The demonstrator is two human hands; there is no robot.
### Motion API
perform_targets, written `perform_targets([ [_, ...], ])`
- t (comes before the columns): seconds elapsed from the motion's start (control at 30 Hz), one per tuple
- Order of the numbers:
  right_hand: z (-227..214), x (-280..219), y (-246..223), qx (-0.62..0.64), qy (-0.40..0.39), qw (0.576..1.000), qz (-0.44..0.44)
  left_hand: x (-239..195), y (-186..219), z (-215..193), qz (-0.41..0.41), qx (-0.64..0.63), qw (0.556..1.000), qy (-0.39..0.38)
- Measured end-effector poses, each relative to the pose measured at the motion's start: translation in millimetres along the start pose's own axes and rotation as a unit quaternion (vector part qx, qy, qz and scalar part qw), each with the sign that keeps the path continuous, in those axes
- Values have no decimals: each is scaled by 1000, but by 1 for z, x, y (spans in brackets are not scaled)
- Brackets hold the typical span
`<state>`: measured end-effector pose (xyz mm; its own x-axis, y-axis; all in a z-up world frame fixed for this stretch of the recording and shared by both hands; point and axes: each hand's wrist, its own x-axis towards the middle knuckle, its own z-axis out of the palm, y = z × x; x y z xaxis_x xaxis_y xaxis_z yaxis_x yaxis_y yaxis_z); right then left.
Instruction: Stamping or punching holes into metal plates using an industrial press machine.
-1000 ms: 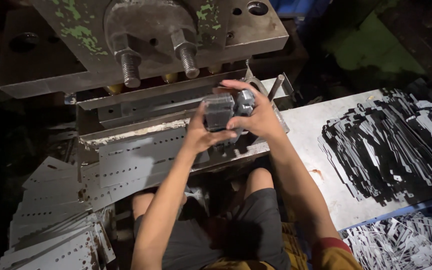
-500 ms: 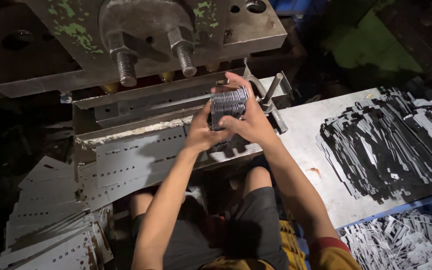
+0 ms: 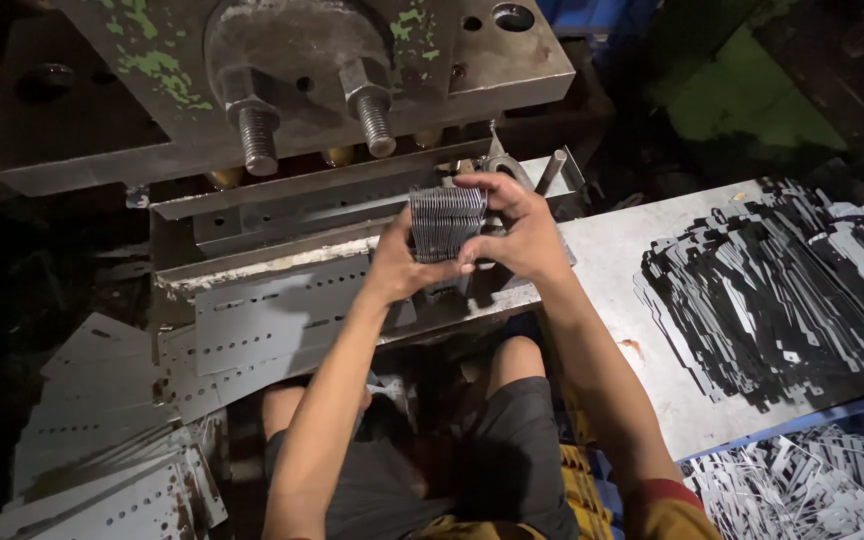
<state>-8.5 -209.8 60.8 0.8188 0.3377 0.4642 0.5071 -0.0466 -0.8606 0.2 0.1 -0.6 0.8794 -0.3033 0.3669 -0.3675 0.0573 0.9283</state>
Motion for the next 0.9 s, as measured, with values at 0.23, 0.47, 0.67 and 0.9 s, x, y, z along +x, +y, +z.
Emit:
perform_targets([
  [0.23,4,0,9,111,-13,993,44,-2,-6,7,27,40,999,2],
  [0.47,28,-1,6,273,22,961,-40,0,3,12,13,50,999,2],
  [0.67,33,4,-8,208,30,978,1,-2,1,22,11,-175,984,-41],
  [0.9,30,2,-2,69,72,995,-19,-6,-15,32,108,-13,992,60],
])
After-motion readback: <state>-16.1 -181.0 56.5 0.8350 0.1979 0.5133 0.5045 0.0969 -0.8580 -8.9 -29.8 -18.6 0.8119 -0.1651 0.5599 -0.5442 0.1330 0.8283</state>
